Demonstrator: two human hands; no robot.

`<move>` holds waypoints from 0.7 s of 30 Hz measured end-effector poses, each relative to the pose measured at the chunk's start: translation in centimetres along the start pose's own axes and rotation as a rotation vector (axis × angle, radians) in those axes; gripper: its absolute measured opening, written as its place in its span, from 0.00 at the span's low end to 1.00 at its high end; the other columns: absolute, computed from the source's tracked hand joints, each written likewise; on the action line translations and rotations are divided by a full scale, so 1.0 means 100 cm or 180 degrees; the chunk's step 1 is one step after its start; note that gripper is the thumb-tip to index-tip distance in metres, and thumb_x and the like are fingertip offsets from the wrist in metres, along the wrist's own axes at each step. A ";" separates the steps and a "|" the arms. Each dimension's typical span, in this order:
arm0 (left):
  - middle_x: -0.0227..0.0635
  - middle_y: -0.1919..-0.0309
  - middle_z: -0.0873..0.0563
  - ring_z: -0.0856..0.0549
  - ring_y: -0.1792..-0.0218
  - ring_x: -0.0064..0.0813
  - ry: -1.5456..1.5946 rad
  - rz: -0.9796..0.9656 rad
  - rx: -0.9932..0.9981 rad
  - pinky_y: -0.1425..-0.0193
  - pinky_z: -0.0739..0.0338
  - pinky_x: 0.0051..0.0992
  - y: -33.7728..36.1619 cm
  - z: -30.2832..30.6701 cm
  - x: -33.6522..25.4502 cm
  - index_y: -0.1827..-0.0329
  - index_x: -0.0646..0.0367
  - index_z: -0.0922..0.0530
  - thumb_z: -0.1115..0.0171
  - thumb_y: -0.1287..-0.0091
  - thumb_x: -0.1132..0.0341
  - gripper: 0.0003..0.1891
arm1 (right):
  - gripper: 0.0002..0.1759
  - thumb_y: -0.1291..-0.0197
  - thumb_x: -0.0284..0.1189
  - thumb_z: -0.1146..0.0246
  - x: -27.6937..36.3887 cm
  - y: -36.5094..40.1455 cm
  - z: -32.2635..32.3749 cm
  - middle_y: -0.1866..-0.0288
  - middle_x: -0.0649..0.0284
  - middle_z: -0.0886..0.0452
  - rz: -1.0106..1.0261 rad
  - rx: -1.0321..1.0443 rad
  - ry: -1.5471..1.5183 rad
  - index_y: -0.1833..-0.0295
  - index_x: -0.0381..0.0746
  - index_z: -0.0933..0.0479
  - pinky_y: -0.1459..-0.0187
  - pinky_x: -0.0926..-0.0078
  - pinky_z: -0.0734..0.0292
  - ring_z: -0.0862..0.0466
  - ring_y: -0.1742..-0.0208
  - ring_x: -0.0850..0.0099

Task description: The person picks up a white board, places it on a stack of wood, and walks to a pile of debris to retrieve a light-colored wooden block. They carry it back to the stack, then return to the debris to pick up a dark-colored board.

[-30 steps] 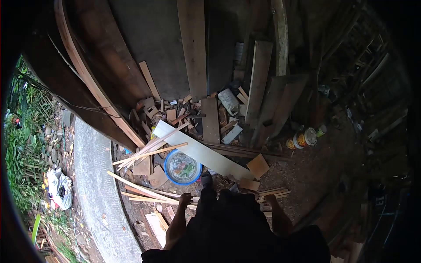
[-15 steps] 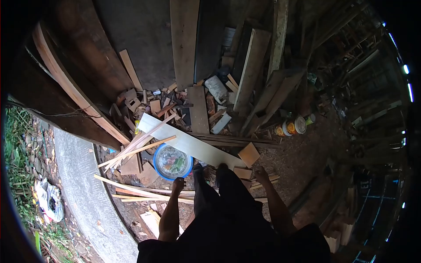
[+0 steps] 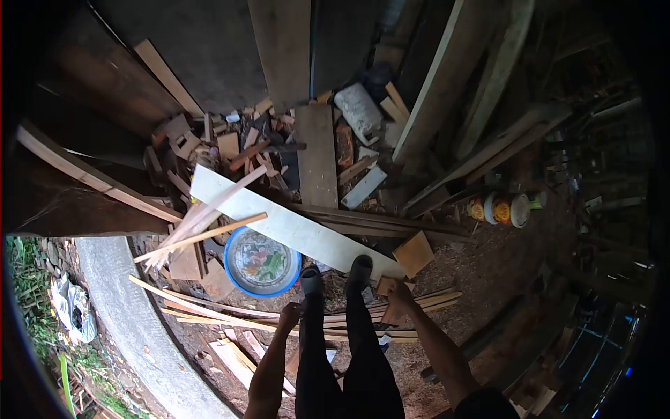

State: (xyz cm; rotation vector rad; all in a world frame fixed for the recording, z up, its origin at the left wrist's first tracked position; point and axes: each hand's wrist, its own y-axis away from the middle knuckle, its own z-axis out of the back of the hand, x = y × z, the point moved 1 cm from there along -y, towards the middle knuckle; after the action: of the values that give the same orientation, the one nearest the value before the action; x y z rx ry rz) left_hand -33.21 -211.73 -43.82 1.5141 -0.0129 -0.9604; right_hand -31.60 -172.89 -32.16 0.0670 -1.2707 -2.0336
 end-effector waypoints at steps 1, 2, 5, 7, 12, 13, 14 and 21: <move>0.42 0.73 0.19 0.19 0.74 0.30 0.0308 0.0359 0.0081 0.74 0.25 0.28 -0.015 -0.008 -0.007 0.57 0.63 0.28 0.46 0.43 0.62 0.15 | 0.20 0.50 0.29 0.48 0.004 -0.029 0.001 0.54 0.48 0.29 0.0145 0.0091 0.0155 0.50 0.36 0.35 0.55 0.62 0.30 0.27 0.53 0.55; 0.42 0.75 0.19 0.19 0.75 0.29 -0.0203 0.0396 -0.0019 0.74 0.25 0.29 -0.051 -0.019 0.010 0.57 0.61 0.28 0.45 0.43 0.60 0.16 | 0.19 0.50 0.29 0.48 -0.015 -0.071 -0.010 0.53 0.47 0.30 0.0170 -0.0038 0.0308 0.51 0.35 0.35 0.54 0.61 0.31 0.28 0.52 0.54; 0.51 0.72 0.22 0.22 0.66 0.50 -0.1029 -0.0798 -0.0221 0.63 0.28 0.37 -0.132 -0.056 -0.022 0.69 0.65 0.27 0.50 0.45 0.68 0.09 | 0.17 0.49 0.29 0.47 -0.061 -0.185 -0.036 0.57 0.48 0.27 0.0522 -0.0753 0.0250 0.53 0.35 0.33 0.53 0.60 0.33 0.28 0.52 0.53; 0.54 0.68 0.22 0.23 0.61 0.51 -0.1360 -0.0783 -0.0337 0.58 0.28 0.39 -0.205 -0.088 -0.053 0.66 0.65 0.26 0.51 0.46 0.71 0.09 | 0.15 0.49 0.25 0.50 -0.073 -0.264 -0.039 0.57 0.45 0.29 0.1038 -0.1251 0.0527 0.53 0.34 0.33 0.50 0.61 0.35 0.30 0.52 0.50; 0.52 0.68 0.23 0.23 0.63 0.50 -0.1207 -0.2139 -0.0949 0.60 0.27 0.36 -0.351 -0.161 -0.150 0.65 0.63 0.27 0.51 0.45 0.75 0.07 | 0.16 0.52 0.22 0.50 -0.038 -0.380 0.012 0.55 0.46 0.29 0.1230 -0.1463 0.0613 0.54 0.32 0.32 0.48 0.62 0.36 0.31 0.49 0.53; 0.54 0.67 0.24 0.24 0.62 0.52 -0.1000 -0.2034 -0.0940 0.58 0.29 0.38 -0.380 -0.176 -0.156 0.60 0.67 0.31 0.51 0.47 0.74 0.11 | 0.16 0.52 0.21 0.50 -0.040 -0.407 0.016 0.56 0.47 0.29 0.1313 -0.1636 0.0741 0.55 0.32 0.32 0.49 0.63 0.36 0.31 0.49 0.54; 0.56 0.65 0.26 0.25 0.61 0.53 -0.0799 -0.1937 -0.0923 0.56 0.30 0.41 -0.406 -0.189 -0.160 0.56 0.70 0.35 0.50 0.49 0.72 0.17 | 0.15 0.51 0.22 0.50 -0.037 -0.426 0.023 0.56 0.47 0.29 0.1371 -0.1626 0.0721 0.55 0.33 0.32 0.49 0.63 0.35 0.30 0.51 0.53; 0.44 0.57 0.25 0.23 0.57 0.36 -0.1529 0.0246 -0.2173 0.48 0.33 0.33 -0.482 -0.242 -0.185 0.47 0.77 0.44 0.43 0.51 0.63 0.34 | 0.23 0.57 0.19 0.47 -0.026 -0.507 0.046 0.49 0.48 0.32 0.0886 -0.1518 0.1679 0.49 0.34 0.33 0.46 0.64 0.37 0.31 0.47 0.56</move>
State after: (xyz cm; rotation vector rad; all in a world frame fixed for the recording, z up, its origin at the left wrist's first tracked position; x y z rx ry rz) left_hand -56.51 -171.49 -76.85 0.6381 -0.0789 -1.1023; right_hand -59.27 -155.15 -71.07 0.1777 -0.4314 -1.8533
